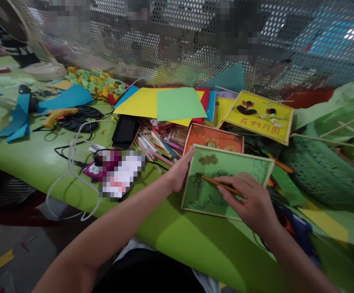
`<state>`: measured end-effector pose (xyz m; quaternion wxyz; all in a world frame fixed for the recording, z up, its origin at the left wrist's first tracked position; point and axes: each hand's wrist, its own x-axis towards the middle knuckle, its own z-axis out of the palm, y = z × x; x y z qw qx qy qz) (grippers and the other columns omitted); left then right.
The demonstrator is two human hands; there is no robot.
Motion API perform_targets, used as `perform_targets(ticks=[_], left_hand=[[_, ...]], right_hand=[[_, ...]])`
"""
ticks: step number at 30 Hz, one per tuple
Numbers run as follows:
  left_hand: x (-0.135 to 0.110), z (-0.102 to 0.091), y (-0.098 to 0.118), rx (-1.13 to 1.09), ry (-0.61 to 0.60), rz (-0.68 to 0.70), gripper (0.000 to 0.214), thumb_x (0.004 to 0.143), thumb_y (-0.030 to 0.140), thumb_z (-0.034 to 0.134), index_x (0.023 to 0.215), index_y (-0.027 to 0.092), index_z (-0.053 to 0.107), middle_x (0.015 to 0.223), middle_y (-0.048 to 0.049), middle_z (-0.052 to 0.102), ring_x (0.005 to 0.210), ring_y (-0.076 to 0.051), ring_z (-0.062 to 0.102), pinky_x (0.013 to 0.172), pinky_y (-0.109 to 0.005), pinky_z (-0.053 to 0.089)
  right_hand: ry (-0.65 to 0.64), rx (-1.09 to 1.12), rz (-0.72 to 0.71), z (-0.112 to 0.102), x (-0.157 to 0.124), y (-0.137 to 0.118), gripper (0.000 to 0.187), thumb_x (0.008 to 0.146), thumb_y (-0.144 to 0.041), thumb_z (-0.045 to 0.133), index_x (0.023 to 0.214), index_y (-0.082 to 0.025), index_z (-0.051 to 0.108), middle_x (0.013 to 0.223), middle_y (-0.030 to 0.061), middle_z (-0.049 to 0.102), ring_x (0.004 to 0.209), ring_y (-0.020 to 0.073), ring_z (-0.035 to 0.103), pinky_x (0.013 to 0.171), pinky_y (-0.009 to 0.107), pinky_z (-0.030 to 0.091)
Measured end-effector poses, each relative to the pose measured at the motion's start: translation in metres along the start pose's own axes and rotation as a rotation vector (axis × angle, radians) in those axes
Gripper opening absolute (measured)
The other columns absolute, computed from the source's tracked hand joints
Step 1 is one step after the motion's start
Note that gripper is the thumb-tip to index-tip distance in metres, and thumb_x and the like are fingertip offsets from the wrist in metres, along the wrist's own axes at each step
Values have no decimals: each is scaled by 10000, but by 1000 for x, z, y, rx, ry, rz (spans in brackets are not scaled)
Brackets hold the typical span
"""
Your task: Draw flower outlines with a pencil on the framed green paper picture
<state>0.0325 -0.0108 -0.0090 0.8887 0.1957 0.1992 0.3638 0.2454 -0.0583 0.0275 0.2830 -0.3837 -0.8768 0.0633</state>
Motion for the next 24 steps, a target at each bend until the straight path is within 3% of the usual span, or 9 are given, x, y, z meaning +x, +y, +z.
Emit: perform_targets(ticks=[24], left_hand=[[0, -2, 1, -6, -15, 2, 755, 1050, 666, 286, 1402, 103, 645, 1274, -191, 746, 1167, -338, 724, 1117, -525, 486]], right_hand=[[2, -6, -2, 0, 0, -1, 152, 1019, -232, 592, 1087, -209, 726, 846, 51, 724, 779, 231, 654, 707, 355, 494]])
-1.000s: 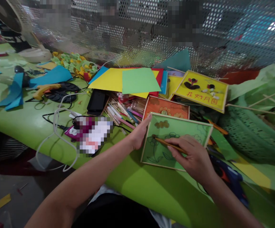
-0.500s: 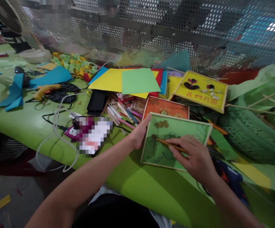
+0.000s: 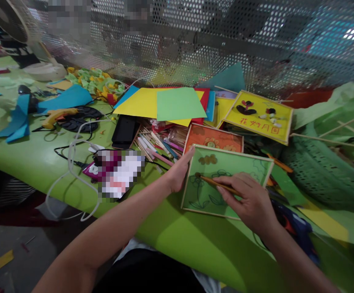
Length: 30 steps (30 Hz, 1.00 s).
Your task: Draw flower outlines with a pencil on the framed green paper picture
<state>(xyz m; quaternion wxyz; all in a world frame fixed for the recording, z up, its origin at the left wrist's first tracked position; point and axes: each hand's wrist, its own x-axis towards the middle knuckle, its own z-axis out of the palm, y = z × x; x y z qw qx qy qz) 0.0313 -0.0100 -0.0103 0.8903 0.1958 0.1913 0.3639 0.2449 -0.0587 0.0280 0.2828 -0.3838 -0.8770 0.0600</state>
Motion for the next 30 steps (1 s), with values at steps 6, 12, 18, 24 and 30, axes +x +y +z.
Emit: perform_targets(ticks=[6, 12, 18, 24, 30], left_hand=[[0, -2, 0, -5, -16, 7, 754, 1045, 680, 298, 1387, 114, 659, 1266, -183, 752, 1171, -326, 725, 1129, -514, 479], [0, -2, -1, 6, -7, -5, 756, 1051, 668, 285, 1417, 108, 636, 1286, -190, 740, 1170, -337, 722, 1138, -533, 465], [-1, 1, 0, 4, 21, -1, 744, 1058, 656, 272, 1419, 117, 635, 1266, -180, 752, 1161, -325, 727, 1133, -516, 473], [1, 1, 0, 7, 11, 3, 752, 1054, 659, 281, 1417, 104, 635, 1274, -188, 747, 1156, -331, 728, 1126, -515, 480], [-1, 4, 1, 18, 54, -12, 776, 1054, 669, 244, 1417, 102, 630, 1267, -187, 749, 1164, -330, 725, 1128, -524, 477]], right_hand=[[-9, 8, -2, -1, 1, -1, 156, 1009, -251, 593, 1054, -231, 741, 800, 38, 715, 731, 223, 653, 664, 348, 483], [5, -12, 9, -1, 0, 1, 156, 1016, -228, 590, 1101, -219, 720, 872, 55, 736, 798, 236, 666, 723, 365, 501], [0, 2, -6, -1, 1, 0, 143, 1008, -220, 602, 1082, -222, 723, 836, 41, 724, 764, 225, 658, 698, 350, 495], [16, -5, -8, -2, 1, -1, 147, 1012, -210, 597, 1097, -208, 716, 865, 50, 731, 784, 228, 661, 715, 356, 498], [-5, 0, -14, 0, 0, 1, 135, 1019, -219, 600, 1088, -208, 715, 844, 42, 713, 771, 223, 641, 703, 351, 481]])
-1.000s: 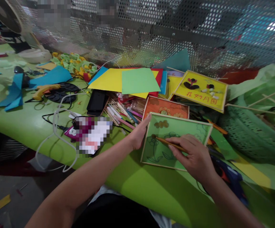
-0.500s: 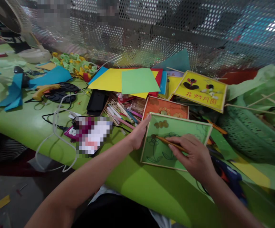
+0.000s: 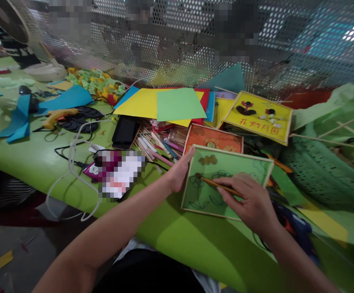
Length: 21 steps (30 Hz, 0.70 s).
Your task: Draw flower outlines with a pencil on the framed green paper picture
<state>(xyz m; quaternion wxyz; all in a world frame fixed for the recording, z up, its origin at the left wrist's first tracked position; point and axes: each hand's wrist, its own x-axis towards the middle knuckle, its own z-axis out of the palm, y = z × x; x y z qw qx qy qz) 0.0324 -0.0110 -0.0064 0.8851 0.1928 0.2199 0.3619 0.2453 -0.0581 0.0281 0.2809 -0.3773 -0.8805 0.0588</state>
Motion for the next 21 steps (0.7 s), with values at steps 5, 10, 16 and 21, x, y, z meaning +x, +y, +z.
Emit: perform_targets(ticks=[5, 10, 16, 21], left_hand=[[0, -1, -1, -2, -39, -5, 794, 1044, 687, 255, 1428, 95, 620, 1263, -194, 749, 1098, -323, 747, 1103, -522, 494], [1, -2, -2, 22, -36, -30, 806, 1044, 692, 249, 1424, 84, 619, 1229, -192, 763, 1080, -315, 751, 1112, -523, 486], [1, -3, -4, 16, -24, -11, 784, 1042, 688, 284, 1403, 86, 632, 1236, -191, 760, 1088, -312, 748, 1113, -518, 488], [2, -3, -5, 7, -29, -15, 799, 1032, 710, 289, 1399, 90, 634, 1227, -193, 763, 1080, -315, 752, 1103, -520, 499]], right_hand=[[-7, 1, 9, 2, -1, 2, 157, 1028, -223, 588, 1119, -199, 713, 867, 49, 713, 805, 231, 644, 733, 361, 484], [-34, 14, 8, 3, -1, 1, 163, 1028, -234, 596, 1129, -198, 717, 851, 44, 706, 787, 228, 631, 720, 356, 476], [-28, 25, 6, 3, 0, -1, 163, 1028, -236, 596, 1130, -201, 719, 842, 40, 701, 779, 226, 631, 713, 354, 470], [-17, 20, -5, 3, 1, -2, 148, 1024, -227, 600, 1111, -197, 716, 815, 34, 686, 761, 220, 619, 701, 347, 463]])
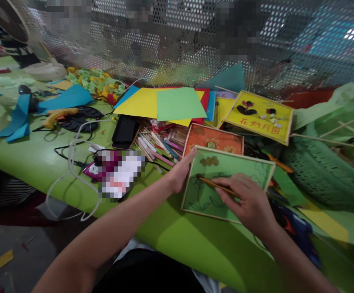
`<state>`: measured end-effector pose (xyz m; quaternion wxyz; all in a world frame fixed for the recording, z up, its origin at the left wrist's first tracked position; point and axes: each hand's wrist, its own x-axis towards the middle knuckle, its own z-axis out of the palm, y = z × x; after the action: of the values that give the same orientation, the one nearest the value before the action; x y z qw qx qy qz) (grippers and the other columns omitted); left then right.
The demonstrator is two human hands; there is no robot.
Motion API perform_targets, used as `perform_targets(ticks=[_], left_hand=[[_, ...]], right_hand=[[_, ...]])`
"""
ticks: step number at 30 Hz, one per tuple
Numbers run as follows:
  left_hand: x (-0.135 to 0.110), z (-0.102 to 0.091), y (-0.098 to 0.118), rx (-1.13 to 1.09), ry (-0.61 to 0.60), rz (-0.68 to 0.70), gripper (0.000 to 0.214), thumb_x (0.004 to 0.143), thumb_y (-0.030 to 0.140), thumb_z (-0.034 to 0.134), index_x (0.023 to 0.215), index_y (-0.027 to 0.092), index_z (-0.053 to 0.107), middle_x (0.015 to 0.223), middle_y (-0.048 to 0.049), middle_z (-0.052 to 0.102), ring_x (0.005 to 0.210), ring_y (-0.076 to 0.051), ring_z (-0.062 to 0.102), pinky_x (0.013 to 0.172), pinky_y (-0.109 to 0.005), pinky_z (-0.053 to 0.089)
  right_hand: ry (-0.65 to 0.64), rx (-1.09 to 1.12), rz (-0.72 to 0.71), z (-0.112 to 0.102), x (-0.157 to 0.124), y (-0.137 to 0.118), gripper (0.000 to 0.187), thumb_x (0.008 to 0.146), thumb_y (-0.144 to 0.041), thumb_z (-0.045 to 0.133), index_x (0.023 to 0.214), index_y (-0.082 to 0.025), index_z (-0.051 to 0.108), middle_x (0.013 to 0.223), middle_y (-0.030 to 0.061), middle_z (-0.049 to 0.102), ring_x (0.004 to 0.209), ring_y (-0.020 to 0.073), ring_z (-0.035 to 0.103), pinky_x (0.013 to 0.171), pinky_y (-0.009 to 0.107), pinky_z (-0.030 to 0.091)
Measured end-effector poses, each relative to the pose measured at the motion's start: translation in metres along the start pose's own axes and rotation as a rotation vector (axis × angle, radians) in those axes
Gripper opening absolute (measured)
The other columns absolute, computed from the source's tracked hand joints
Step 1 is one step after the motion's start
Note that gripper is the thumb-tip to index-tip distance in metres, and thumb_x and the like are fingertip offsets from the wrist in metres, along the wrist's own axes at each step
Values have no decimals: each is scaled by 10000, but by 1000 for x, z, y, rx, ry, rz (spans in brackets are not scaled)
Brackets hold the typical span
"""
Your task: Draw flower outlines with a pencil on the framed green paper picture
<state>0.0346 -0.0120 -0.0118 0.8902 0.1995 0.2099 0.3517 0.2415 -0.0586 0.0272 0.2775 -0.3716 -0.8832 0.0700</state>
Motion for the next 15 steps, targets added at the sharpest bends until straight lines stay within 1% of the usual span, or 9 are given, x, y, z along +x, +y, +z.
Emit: perform_targets(ticks=[4, 8, 12, 15], left_hand=[[-1, 4, 1, 17, 14, 14, 794, 1050, 682, 244, 1399, 83, 632, 1200, -192, 772, 1081, -313, 754, 1131, -533, 475], [-1, 5, 2, 29, 38, 10, 804, 1048, 689, 232, 1405, 87, 628, 1186, -189, 777, 1087, -318, 753, 1133, -542, 473], [-1, 3, 2, 18, 13, 22, 799, 1044, 695, 247, 1412, 94, 624, 1201, -186, 773, 1092, -318, 753, 1115, -529, 490], [-1, 0, 1, 12, -1, 20, 796, 1037, 703, 271, 1404, 96, 632, 1211, -190, 769, 1083, -319, 755, 1108, -523, 495]], right_hand=[[-1, 6, -4, 1, -1, -1, 157, 1027, -223, 592, 1121, -192, 713, 839, 40, 699, 772, 218, 623, 710, 345, 472], [-1, -9, 0, 0, 0, -1, 141, 1016, -227, 603, 1086, -198, 723, 807, 34, 689, 763, 220, 625, 697, 343, 461], [-5, -10, 6, -3, 0, 0, 142, 1012, -220, 598, 1073, -207, 726, 815, 34, 699, 761, 218, 634, 700, 348, 465], [8, 8, 34, -5, -2, 1, 144, 1010, -221, 604, 1098, -219, 719, 858, 39, 722, 794, 223, 650, 728, 356, 483]])
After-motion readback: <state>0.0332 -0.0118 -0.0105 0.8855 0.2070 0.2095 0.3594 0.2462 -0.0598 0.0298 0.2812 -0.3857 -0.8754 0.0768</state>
